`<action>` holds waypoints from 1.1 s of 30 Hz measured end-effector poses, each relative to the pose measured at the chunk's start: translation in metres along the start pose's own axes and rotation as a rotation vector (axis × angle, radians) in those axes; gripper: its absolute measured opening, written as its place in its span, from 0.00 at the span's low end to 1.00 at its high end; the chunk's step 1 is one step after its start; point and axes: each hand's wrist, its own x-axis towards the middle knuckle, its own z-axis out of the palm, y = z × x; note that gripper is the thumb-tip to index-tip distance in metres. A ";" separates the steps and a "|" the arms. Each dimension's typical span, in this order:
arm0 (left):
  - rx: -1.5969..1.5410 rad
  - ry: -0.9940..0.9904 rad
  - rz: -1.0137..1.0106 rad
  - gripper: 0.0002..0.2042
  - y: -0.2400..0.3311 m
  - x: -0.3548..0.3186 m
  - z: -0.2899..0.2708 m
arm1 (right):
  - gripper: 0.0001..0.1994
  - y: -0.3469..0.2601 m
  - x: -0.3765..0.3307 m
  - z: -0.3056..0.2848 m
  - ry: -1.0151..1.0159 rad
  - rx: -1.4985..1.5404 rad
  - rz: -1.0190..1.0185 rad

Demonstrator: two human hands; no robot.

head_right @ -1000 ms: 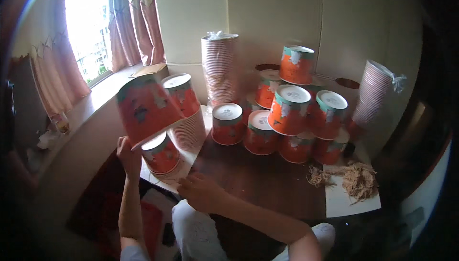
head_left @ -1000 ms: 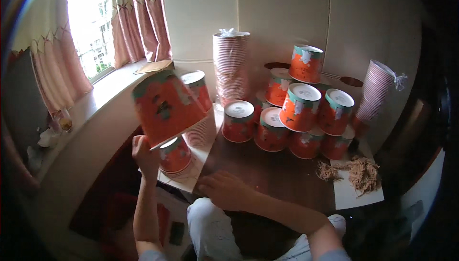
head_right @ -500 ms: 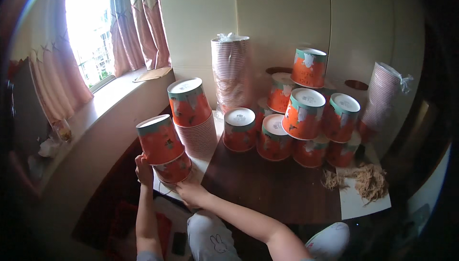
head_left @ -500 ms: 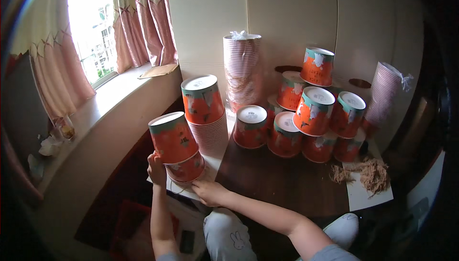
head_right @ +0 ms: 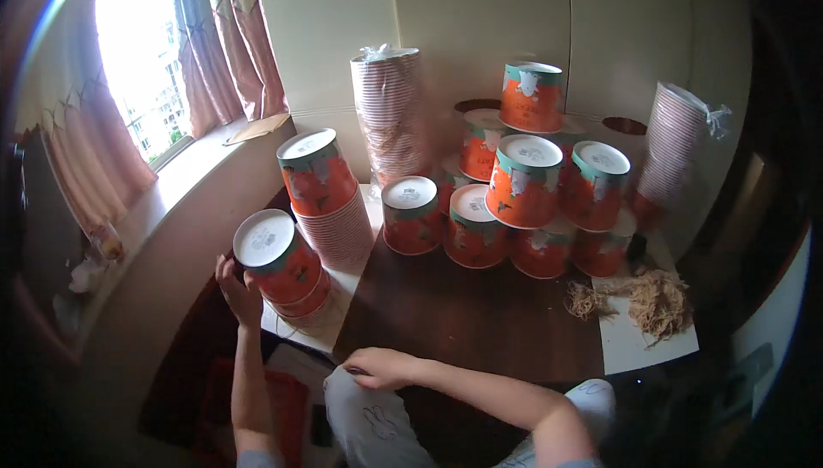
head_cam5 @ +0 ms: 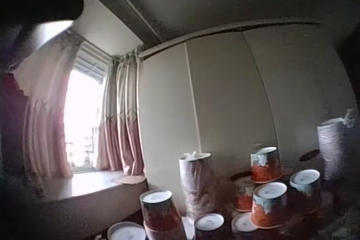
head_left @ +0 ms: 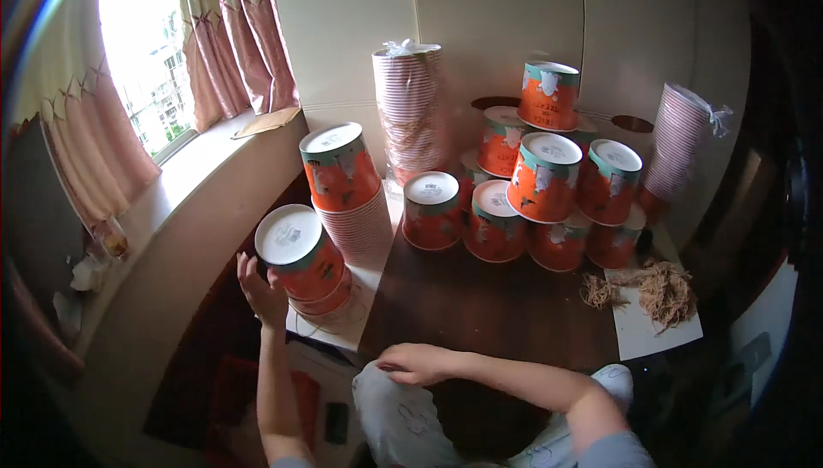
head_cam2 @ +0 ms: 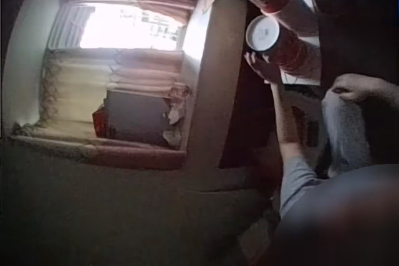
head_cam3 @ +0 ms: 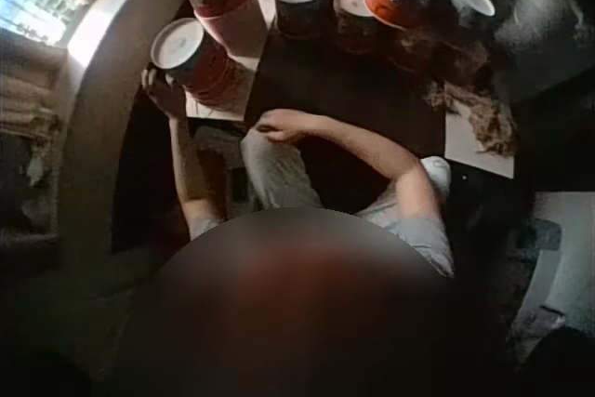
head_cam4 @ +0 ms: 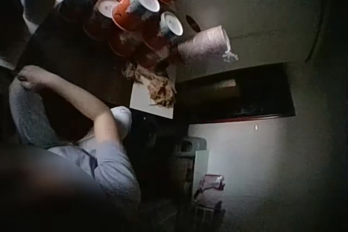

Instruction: Tying rubber bands around the upper rims of paper buckets for packaging preparation.

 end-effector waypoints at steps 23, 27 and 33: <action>-0.027 -0.717 0.022 0.06 0.034 0.032 0.009 | 0.15 -0.015 -0.161 -0.031 0.273 -0.246 0.128; 0.046 -0.700 0.096 0.10 0.041 0.030 0.012 | 0.15 -0.015 -0.163 -0.028 0.242 -0.281 0.140; -0.289 -0.651 0.238 0.09 0.193 0.053 0.027 | 0.15 -0.015 -0.167 -0.022 0.203 -0.480 0.193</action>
